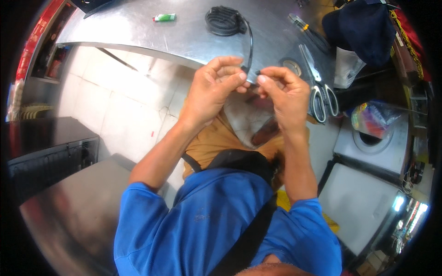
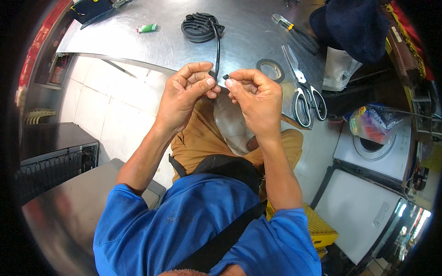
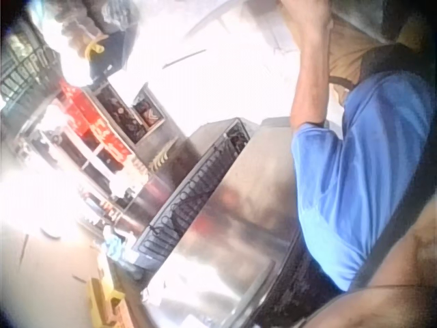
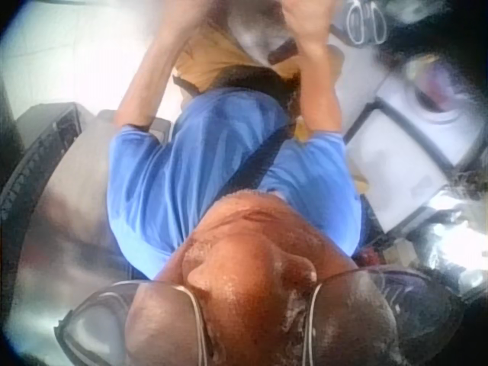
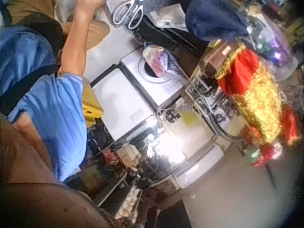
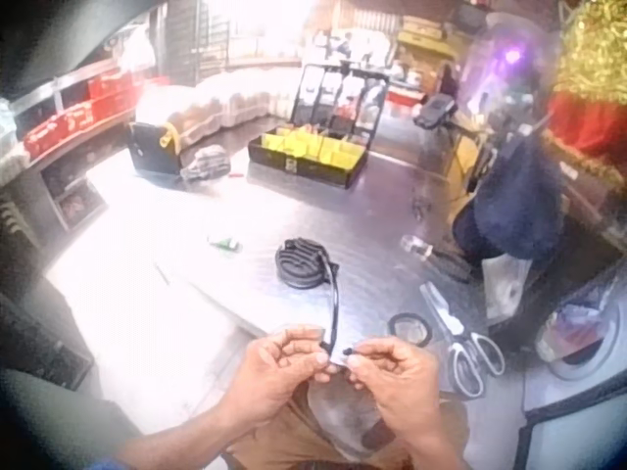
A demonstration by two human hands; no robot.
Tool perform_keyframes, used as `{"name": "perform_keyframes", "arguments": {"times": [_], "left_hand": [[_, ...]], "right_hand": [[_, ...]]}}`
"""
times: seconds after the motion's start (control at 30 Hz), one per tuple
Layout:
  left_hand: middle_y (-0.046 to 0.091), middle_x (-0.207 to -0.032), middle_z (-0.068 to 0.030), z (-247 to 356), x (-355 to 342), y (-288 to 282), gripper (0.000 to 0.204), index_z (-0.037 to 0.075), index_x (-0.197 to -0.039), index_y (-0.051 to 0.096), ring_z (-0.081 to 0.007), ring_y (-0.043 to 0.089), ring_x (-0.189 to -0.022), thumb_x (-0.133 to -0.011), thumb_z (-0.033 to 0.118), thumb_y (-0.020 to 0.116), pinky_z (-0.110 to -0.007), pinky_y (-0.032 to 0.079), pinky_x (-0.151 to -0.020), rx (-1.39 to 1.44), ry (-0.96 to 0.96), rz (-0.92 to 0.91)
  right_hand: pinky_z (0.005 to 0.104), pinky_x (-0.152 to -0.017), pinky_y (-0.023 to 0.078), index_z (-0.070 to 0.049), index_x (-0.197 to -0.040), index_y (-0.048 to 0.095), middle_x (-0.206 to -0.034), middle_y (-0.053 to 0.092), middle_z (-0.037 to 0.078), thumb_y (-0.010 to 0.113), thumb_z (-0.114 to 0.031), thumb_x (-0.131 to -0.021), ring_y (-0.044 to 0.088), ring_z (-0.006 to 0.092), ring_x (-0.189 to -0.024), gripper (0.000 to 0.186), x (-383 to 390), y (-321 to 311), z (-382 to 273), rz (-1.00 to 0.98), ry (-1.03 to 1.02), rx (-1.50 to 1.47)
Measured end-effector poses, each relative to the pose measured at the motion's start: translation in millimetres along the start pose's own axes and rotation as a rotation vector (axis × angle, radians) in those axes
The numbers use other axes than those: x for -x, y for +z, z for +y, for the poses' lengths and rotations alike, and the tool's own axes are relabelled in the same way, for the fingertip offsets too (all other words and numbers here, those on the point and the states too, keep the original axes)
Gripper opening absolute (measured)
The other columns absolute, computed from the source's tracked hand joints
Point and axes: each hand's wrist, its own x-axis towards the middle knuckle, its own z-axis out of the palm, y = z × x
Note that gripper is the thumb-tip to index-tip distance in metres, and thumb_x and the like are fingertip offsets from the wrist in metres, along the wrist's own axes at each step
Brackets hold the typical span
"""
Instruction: The person wraps black electrical tape around a black cable repeatedly. They hold the cable with one hand and rotate the tape roll with the other to secure the connection.
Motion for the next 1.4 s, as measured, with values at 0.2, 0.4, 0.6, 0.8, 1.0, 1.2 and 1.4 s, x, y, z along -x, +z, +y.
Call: {"name": "perform_keyframes", "arguments": {"times": [0.2,0.4,0.6,0.8,1.0,1.2,1.4], "left_hand": [[0.068,-0.104,-0.0113,-7.3,2.6,1.2,0.035,-0.003,-0.128,0.051,-0.0178,0.073,-0.092,-0.098,0.001,0.069,-0.026,0.061,-0.08,-0.023,0.114,0.084],[0.064,-0.108,-0.0116,-15.1,11.0,5.7,0.031,-0.003,-0.124,0.052,-0.0167,0.071,-0.095,-0.098,-0.001,0.068,-0.027,0.061,-0.08,-0.115,0.216,0.138],[0.064,-0.109,-0.0107,-21.8,13.1,6.9,0.031,-0.004,-0.125,0.055,-0.0139,0.069,-0.097,-0.097,-0.002,0.069,-0.027,0.061,-0.082,-0.171,0.275,0.172],[0.061,-0.124,-0.012,-17.8,21.5,8.4,0.037,-0.002,-0.127,0.058,-0.0152,0.066,-0.105,-0.094,-0.002,0.073,-0.025,0.059,-0.088,-0.509,0.322,0.212],[0.058,-0.126,-0.0131,-28.0,20.8,2.1,0.033,-0.001,-0.12,0.064,-0.0176,0.063,-0.107,-0.089,-0.004,0.075,-0.025,0.06,-0.081,-0.552,0.451,0.229],[0.062,-0.129,-0.015,-10.4,25.6,13.7,0.035,0.002,-0.118,0.068,-0.0267,0.065,-0.11,-0.085,-0.005,0.076,-0.035,0.053,-0.089,-1.019,0.728,0.247],[0.068,-0.12,-0.015,-8.2,-1.1,60.5,0.04,0.001,-0.12,0.067,-0.0285,0.066,-0.109,-0.082,-0.005,0.077,-0.035,0.056,-0.087,-0.879,0.71,-0.161]], "right_hand": [[0.0189,-0.062,0.053,0.0,-0.096,0.07,-0.084,0.07,0.002,0.078,-0.003,-0.091,0.064,0.0045,-0.068,0.01,2.4,0.0,0.1,0.03,-0.046,-0.002],[0.0175,-0.06,0.05,-0.001,-0.094,0.069,-0.079,0.068,0.0,0.078,-0.003,-0.092,0.062,0.0023,-0.067,0.009,-2.2,-4.9,0.8,0.026,-0.04,0.043],[0.0185,-0.065,0.051,0.001,-0.099,0.072,-0.08,0.069,0.0,0.079,-0.003,-0.091,0.064,0.0037,-0.071,0.012,4.1,-7.2,-0.9,0.021,-0.054,0.072],[0.0213,-0.069,0.053,0.001,-0.098,0.074,-0.088,0.071,0.002,0.079,0.001,-0.088,0.066,0.0061,-0.077,0.011,19.5,-36.6,-6.2,0.084,-0.191,0.34],[0.0273,-0.067,0.055,0.0,-0.097,0.075,-0.093,0.073,0.01,0.076,0.003,-0.083,0.069,0.015,-0.073,0.014,5.3,-69.8,-31.9,0.127,-0.548,0.904],[0.0297,-0.067,0.057,0.001,-0.097,0.075,-0.091,0.073,0.013,0.074,0.002,-0.083,0.071,0.0201,-0.073,0.014,-6.1,-89.4,-47.1,0.024,-0.595,0.943],[0.0318,-0.067,0.057,0.0,-0.094,0.075,-0.089,0.073,0.013,0.074,0.002,-0.081,0.072,0.0239,-0.074,0.013,7.5,-98.5,-43.4,0.044,-0.528,1.002]]}}
